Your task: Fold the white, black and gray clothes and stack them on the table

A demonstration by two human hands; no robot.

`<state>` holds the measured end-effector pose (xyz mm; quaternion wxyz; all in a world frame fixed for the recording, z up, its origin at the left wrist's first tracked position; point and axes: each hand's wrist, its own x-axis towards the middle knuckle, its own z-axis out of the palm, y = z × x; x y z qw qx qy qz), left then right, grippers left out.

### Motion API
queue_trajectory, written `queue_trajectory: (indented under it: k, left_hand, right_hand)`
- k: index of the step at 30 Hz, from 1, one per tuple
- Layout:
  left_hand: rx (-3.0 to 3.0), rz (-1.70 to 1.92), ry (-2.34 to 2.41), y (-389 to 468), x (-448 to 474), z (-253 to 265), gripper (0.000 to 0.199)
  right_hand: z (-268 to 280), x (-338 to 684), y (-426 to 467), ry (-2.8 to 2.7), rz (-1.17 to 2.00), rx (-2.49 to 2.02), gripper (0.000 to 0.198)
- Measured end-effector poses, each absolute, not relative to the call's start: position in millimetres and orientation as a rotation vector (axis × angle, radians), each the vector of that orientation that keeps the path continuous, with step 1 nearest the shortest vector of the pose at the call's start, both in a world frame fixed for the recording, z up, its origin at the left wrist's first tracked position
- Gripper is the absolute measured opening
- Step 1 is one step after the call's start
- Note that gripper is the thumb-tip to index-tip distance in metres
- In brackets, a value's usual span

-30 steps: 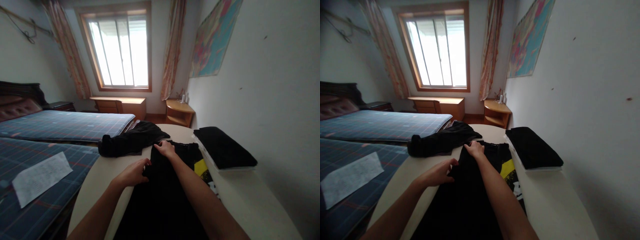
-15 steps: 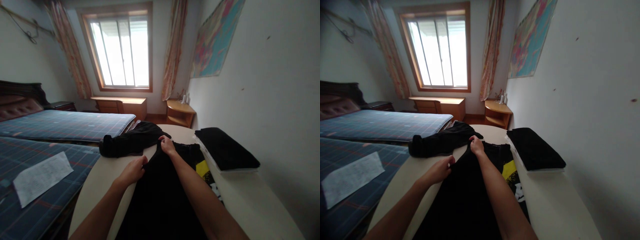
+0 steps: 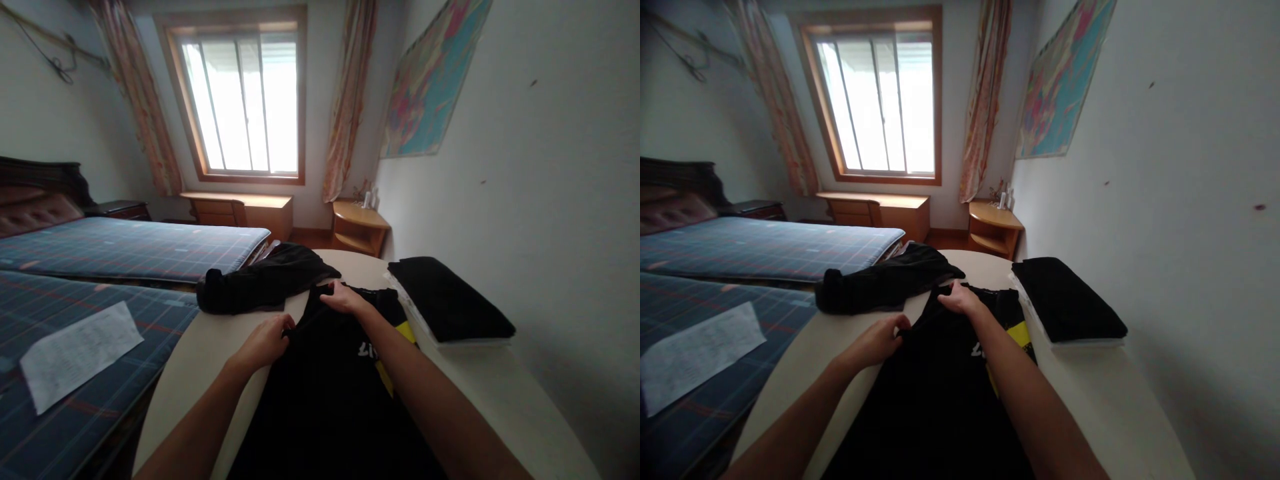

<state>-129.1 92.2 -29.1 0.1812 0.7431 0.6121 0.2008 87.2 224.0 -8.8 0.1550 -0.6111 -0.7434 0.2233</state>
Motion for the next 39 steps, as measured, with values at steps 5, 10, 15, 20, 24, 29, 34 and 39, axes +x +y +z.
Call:
queue_trajectory:
  k: [5, 10, 15, 20, 24, 29, 34, 39]
  left_hand:
    - [2.120, 0.579, 1.726, 91.8, -131.2, -30.2, 0.030]
    - [2.127, 0.537, 1.736, 91.0, -129.2, -28.6, 0.023]
    - [2.089, 0.505, 1.820, 88.1, -121.6, -21.6, 0.011]
    - [1.988, 0.594, 1.886, 90.8, -119.2, -22.0, 0.009]
    - [1.924, 0.664, 1.880, 96.6, -123.5, -28.1, 0.014]
    - [2.000, 0.672, 1.719, 96.7, -133.8, -31.3, 0.018]
    - [1.954, 0.638, 1.803, 96.2, -132.7, -29.1, 0.017]
    - [1.910, 0.578, 1.898, 93.4, -121.8, -27.6, 0.021]
  right_hand:
    - [-4.5, 98.5, 209.5, -2.229, 0.649, -1.708, 0.061]
    - [1.2, 102.6, 192.8, -2.225, 0.449, -1.747, 0.039]
    - [5.5, 92.5, 154.6, -2.303, 0.198, -1.644, 0.016]
    - [-2.7, 73.9, 109.0, -2.516, 0.087, -1.279, 0.039]
    - [-16.0, 63.1, 88.9, -2.593, 0.014, -1.231, 0.035]
    - [-20.4, 61.2, 88.3, -2.533, -0.023, -1.194, 0.012]
    - [-25.2, 68.0, 91.5, -2.466, 0.111, -1.055, 0.011]
    - [-37.6, 70.4, 91.3, -2.452, 0.271, -1.003, 0.019]
